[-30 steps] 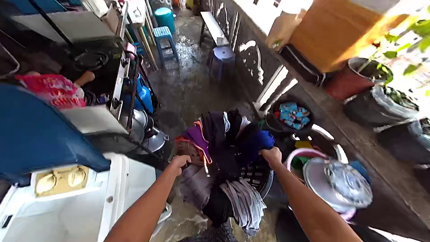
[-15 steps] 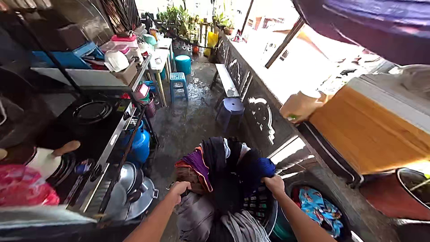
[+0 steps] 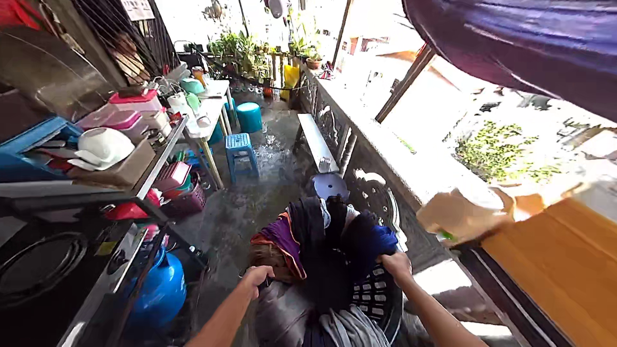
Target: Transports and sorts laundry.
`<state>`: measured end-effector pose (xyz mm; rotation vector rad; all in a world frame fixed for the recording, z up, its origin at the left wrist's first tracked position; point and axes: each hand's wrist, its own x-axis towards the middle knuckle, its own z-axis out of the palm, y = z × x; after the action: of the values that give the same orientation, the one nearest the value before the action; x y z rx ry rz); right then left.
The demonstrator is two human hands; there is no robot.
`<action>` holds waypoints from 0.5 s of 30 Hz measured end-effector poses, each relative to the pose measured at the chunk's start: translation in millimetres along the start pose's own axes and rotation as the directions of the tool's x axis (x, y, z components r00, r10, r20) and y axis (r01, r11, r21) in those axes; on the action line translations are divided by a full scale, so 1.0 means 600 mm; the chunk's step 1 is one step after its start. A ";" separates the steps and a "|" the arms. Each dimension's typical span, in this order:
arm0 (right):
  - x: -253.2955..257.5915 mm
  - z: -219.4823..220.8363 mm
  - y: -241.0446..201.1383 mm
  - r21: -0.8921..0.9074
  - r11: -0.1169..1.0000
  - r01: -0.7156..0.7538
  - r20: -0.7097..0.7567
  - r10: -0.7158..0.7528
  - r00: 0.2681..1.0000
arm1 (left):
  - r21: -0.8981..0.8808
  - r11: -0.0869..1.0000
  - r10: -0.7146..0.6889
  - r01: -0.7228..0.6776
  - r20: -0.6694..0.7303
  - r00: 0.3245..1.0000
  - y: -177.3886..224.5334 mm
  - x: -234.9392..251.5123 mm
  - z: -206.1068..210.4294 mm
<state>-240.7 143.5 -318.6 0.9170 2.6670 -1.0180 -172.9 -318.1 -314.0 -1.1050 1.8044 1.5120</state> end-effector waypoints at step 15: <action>0.458 0.071 -0.418 -0.061 0.998 0.012 -0.021 -0.013 1.000 | -0.013 1.000 -0.010 0.010 0.006 1.000 0.497 0.319 -0.008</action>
<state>-613.0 104.7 -302.9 0.9050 2.7082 -0.9294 -524.8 -359.1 -311.3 -1.1133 1.7849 1.5219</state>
